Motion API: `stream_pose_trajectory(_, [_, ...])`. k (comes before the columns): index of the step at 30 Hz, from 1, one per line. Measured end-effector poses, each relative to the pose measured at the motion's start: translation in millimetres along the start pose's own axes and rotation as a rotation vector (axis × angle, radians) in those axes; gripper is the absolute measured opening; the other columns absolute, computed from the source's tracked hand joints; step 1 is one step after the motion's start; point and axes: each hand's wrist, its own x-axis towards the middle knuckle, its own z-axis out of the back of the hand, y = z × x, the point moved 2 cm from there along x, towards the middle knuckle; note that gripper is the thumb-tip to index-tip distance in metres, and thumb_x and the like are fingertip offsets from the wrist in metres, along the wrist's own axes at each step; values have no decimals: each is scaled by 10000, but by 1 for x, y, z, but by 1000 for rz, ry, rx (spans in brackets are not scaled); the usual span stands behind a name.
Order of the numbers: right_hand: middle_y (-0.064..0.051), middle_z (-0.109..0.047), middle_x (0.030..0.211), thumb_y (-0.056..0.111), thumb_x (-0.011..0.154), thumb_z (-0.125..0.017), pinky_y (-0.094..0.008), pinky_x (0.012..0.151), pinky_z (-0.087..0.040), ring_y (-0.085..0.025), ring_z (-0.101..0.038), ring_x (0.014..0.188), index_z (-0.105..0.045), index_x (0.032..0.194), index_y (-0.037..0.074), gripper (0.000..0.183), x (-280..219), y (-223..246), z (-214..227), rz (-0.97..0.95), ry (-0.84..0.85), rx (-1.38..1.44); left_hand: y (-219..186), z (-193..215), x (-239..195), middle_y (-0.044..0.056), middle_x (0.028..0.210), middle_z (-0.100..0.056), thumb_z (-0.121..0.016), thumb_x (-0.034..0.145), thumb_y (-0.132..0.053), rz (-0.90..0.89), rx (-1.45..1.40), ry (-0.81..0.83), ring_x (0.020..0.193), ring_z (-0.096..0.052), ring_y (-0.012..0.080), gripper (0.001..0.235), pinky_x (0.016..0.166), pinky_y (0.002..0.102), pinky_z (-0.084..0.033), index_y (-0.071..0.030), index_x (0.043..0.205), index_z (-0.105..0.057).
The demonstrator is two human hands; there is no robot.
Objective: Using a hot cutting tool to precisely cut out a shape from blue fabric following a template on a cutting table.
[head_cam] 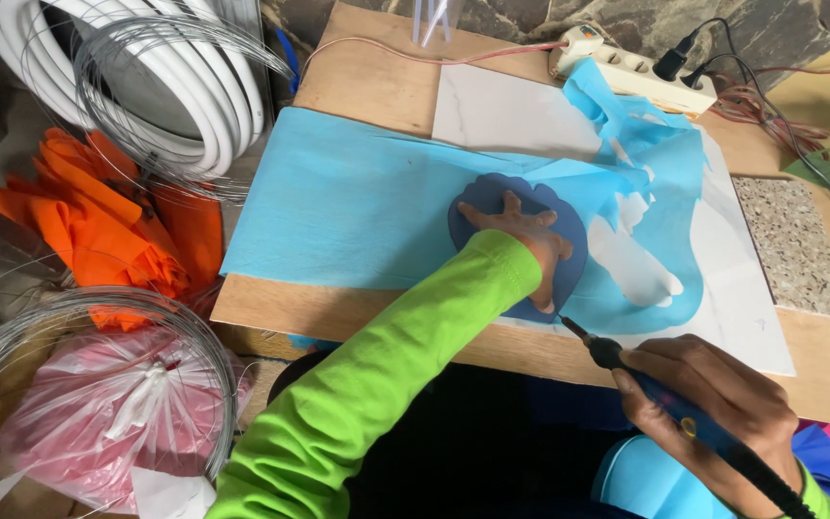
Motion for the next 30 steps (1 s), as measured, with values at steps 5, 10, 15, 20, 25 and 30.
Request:
stream_pose_trajectory(5, [-108,-624,753,93,694,-648,-266,658,-522,-193,-627,681,-622,823,-25,177,3,5,1,6,1,9,0,0,1,-67,1484,107,-603,767,-469,-4,-12,3,1337,148,399,741,938,754,-98,-401,1369,-176])
stream_pose_trajectory(10, [-115,-624,758,118,687,-652,-273,651,-524,-202,-628,679,-620,825,-26,201,2,6,2,19,23,-8,0,0,0,-72,1484,114,-601,764,-480,2,-10,1,1339,148,391,754,941,751,-98,-407,1372,-162])
stream_pose_trajectory(15, [-116,-619,747,112,696,-641,-282,639,-512,-209,-624,680,-613,796,-34,179,2,8,2,22,22,-9,0,-1,2,-72,1483,109,-585,762,-498,1,5,-5,1337,144,401,741,928,760,-114,-404,1368,-168])
stream_pose_trajectory(20, [-120,-618,744,100,690,-641,-276,638,-514,-211,-626,676,-610,798,-37,178,3,10,3,39,5,20,0,0,1,-73,1484,103,-593,759,-500,1,-3,-3,1340,143,389,750,933,757,-106,-406,1371,-169])
stream_pose_trajectory(25, [-124,-614,749,105,691,-638,-275,636,-515,-207,-626,676,-608,801,-38,182,4,12,4,38,22,18,0,0,1,-76,1484,107,-600,763,-488,4,-12,-5,1342,144,382,750,938,754,-102,-406,1371,-168])
stream_pose_trajectory(30, [-95,-632,766,144,681,-639,-248,634,-518,-168,-639,680,-624,797,-4,189,-9,3,12,-49,47,39,0,1,-2,-66,1485,119,-605,764,-474,-4,-21,-2,1340,146,390,715,944,748,-93,-396,1355,-210])
